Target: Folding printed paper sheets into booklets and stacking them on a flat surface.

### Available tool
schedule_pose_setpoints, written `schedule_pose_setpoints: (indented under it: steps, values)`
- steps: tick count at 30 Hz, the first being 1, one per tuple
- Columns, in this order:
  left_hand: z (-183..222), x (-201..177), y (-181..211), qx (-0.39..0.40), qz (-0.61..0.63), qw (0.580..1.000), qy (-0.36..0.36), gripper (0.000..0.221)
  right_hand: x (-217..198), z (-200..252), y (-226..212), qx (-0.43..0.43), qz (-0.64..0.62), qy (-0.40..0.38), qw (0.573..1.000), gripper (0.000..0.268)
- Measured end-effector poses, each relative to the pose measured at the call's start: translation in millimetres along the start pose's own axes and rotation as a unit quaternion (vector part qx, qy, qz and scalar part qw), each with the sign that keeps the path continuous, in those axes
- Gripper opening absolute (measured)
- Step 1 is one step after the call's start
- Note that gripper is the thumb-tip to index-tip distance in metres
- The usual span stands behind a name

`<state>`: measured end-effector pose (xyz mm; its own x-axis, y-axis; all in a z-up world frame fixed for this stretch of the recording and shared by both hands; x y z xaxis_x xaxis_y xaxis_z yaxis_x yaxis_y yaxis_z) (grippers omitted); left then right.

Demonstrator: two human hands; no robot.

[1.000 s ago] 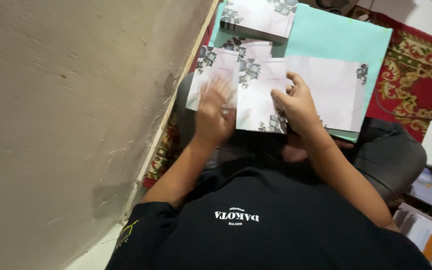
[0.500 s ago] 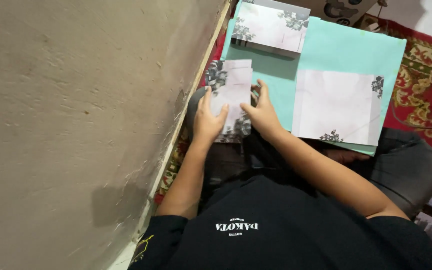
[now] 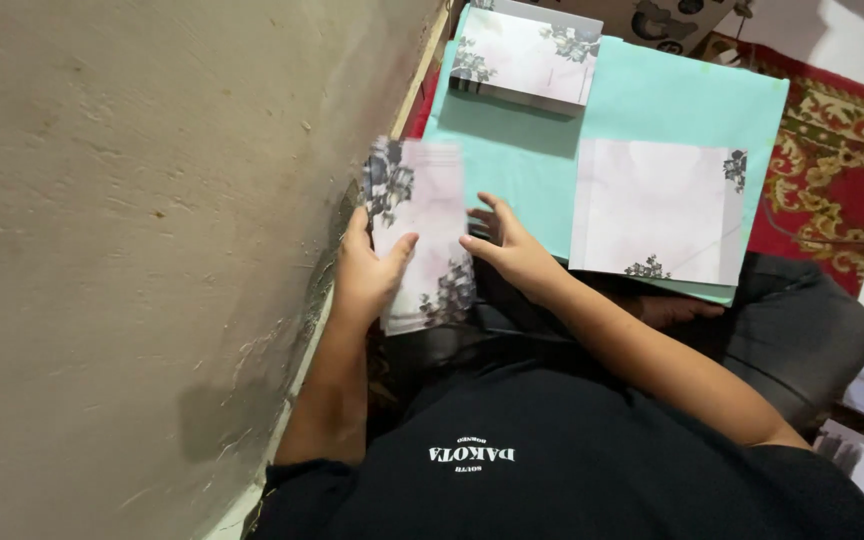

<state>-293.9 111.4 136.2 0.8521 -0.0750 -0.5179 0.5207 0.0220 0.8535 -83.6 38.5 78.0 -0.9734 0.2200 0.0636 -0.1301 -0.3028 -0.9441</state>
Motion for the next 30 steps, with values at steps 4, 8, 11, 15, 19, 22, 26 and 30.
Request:
schedule_pose_setpoints:
  steps: [4, 8, 11, 15, 19, 22, 26, 30]
  values:
    - [16, 30, 44, 0.048, 0.123, 0.990, 0.042, 0.052, -4, 12, -10, -0.002, -0.114, 0.019, 0.993, 0.046]
    - [18, 52, 70, 0.125, 0.223, 0.963, 0.089, 0.053, -40, 27, -75, -0.176, -0.089, 0.103, 0.975, 0.028]
    - [17, 52, 99, 0.219, 0.274, 0.932, 0.092, 0.070, -64, 42, -118, -0.375, 0.097, 0.163, 0.907, 0.022]
    - [-20, 93, 45, -0.047, 0.517, 0.850, -0.087, 0.083, -60, 55, -145, -0.532, 0.344, 0.206, 0.746, 0.008]
    - [-5, 89, 33, -0.197, 0.639, 0.721, -0.184, 0.097, -27, 71, -146, -0.607, 0.543, 0.223, 0.536, 0.008]
    - [-10, 95, 2, -0.213, 0.614, 0.736, -0.190, 0.032, -22, 70, -120, -0.632, 0.498, 0.167, 0.570, 0.011]
    - [-14, 76, -1, -0.075, 0.475, 0.863, -0.156, 0.034, -64, 57, -114, -0.461, 0.324, 0.136, 0.815, 0.075]
    - [-24, 84, -7, 0.093, 0.247, 0.960, -0.093, 0.065, -118, 21, -78, -0.228, 0.093, 0.130, 0.960, 0.064]
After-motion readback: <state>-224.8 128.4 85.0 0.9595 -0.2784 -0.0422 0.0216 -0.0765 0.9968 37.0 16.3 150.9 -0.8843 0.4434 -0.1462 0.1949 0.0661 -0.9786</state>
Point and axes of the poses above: each hand's wrist, its own z-axis away from the middle knuckle, its own x-axis out of the palm, y = z × x, the point moved 7 cm from there along -z, towards the middle knuckle, and after that the axes turned 10 degrees about y, right-handed, at the moved point
